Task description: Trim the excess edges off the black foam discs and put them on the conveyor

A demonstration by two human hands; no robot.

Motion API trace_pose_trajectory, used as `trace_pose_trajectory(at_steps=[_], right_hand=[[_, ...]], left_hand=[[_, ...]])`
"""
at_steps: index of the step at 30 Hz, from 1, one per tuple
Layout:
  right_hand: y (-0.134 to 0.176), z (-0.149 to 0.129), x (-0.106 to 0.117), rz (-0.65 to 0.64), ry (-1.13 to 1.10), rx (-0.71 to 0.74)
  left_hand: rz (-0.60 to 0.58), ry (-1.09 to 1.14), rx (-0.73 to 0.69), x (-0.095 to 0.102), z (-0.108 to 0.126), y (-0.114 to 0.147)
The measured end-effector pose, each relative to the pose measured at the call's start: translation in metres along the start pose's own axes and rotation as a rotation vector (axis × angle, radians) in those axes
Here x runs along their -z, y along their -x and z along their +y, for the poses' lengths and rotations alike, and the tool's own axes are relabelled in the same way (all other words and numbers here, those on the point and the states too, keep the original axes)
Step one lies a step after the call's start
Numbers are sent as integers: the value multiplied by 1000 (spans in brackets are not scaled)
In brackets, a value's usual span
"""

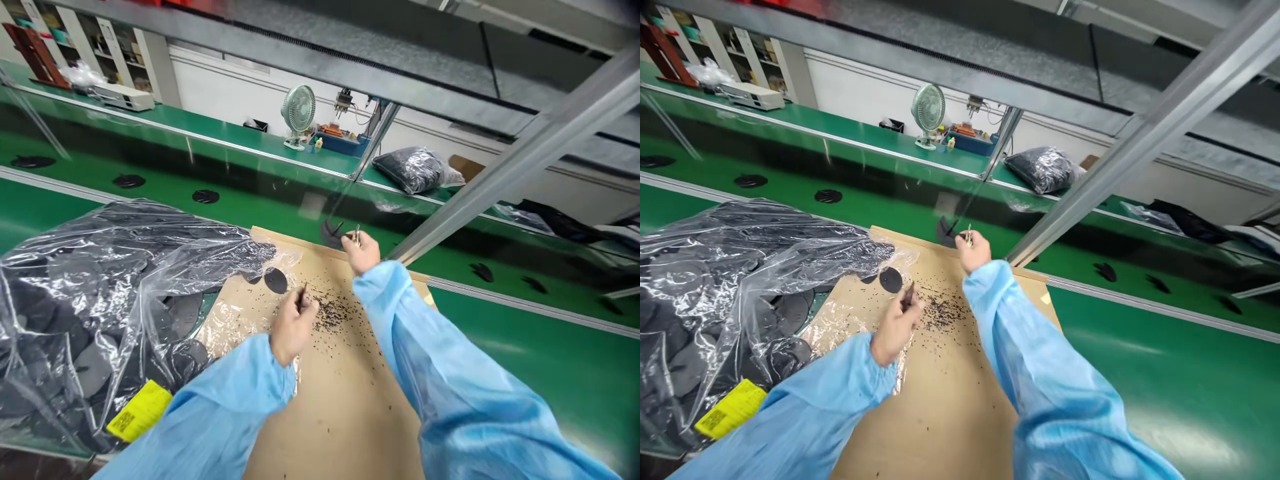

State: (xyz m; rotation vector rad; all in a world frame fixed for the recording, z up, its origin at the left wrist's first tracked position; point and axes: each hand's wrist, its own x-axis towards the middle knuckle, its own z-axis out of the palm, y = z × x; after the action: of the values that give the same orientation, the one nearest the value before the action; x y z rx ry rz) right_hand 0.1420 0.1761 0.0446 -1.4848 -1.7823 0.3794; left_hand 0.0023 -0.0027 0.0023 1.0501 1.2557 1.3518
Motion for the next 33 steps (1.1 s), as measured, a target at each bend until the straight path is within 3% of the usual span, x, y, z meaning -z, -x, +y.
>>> trace_pose_trajectory(at_steps=[4,7,10,13,15,18,20,22,27,33], right_hand=[[90,-26,13,-42,-363,156],[141,-40,20,-81,-454,273],[164,-42,21,-108,-446,398],[167,-33,19,-69,-399,485],[166,-25,17,5,-377,446],[165,-16,14,106,-338,189],[166,-13,14,107,-279,71],[166,-10,13,66,-205,80],[167,-8,10,-109,-95,228],[169,-7,12,-88,-37,306]], left_hand=[[-96,745,465,11,14,-4],[-274,865,672,23,16,-7],[-462,841,751,34,16,-8],[-475,803,661,35,16,-4],[-362,736,520,29,16,-1],[-106,623,286,17,10,1],[34,560,191,11,4,-2],[108,524,148,11,-2,-7],[141,592,7,19,-7,-18],[119,549,-41,26,-6,-21]])
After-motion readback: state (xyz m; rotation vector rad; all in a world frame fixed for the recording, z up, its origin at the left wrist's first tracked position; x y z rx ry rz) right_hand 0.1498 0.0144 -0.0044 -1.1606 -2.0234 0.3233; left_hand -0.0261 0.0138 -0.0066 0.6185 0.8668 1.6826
